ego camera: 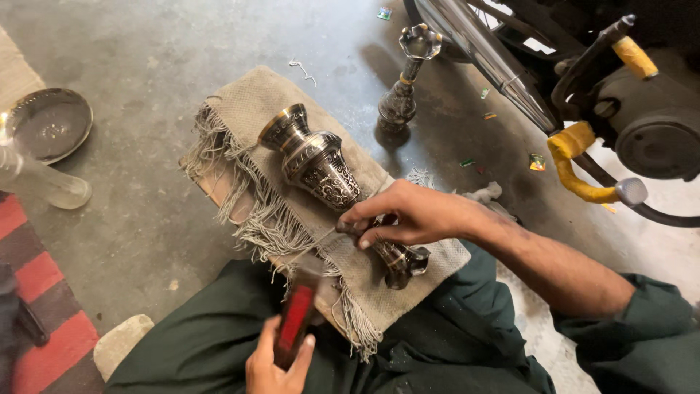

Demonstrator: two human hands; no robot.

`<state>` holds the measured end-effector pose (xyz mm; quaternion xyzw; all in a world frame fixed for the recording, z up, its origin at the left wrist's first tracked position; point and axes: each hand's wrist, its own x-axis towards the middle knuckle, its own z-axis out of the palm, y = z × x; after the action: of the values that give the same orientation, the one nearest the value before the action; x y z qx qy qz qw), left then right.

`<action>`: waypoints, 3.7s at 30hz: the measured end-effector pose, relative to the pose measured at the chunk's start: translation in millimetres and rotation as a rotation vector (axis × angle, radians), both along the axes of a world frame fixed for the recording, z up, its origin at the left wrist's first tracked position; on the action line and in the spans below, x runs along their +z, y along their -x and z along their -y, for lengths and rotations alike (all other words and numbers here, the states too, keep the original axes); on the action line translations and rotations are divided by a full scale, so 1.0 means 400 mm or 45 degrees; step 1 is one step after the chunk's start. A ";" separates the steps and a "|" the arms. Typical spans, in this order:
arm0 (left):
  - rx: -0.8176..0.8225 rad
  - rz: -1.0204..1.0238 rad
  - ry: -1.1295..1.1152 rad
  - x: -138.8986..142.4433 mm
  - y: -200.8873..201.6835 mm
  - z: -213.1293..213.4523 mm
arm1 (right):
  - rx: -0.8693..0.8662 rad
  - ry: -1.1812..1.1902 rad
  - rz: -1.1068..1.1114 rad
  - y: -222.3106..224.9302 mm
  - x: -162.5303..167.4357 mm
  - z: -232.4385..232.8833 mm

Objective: The person sits on the floor with an engraved metal vase laid on a cloth-covered board. They hold a punch against the vase's surface with one hand and repeatedly strike it with a hammer using the other hand, repositioning the punch along the vase body to work the decorated surface.

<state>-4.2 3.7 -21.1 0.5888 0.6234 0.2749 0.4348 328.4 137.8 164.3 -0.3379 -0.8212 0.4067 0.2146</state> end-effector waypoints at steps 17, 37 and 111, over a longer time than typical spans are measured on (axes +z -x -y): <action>0.005 0.119 -0.487 0.281 -0.142 -0.162 | -0.052 -0.070 0.008 0.002 -0.004 0.013; -0.065 -0.412 -0.682 0.342 -0.141 -0.205 | -0.034 -0.111 -0.022 -0.007 -0.012 0.008; -0.172 -0.724 -0.670 0.387 -0.112 -0.210 | -0.070 -0.064 -0.097 -0.010 -0.029 0.013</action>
<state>40.7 87.9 133.7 0.7726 0.5871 0.2219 0.0960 332.5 132.6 152.8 -0.3393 -0.8129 0.3922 0.2652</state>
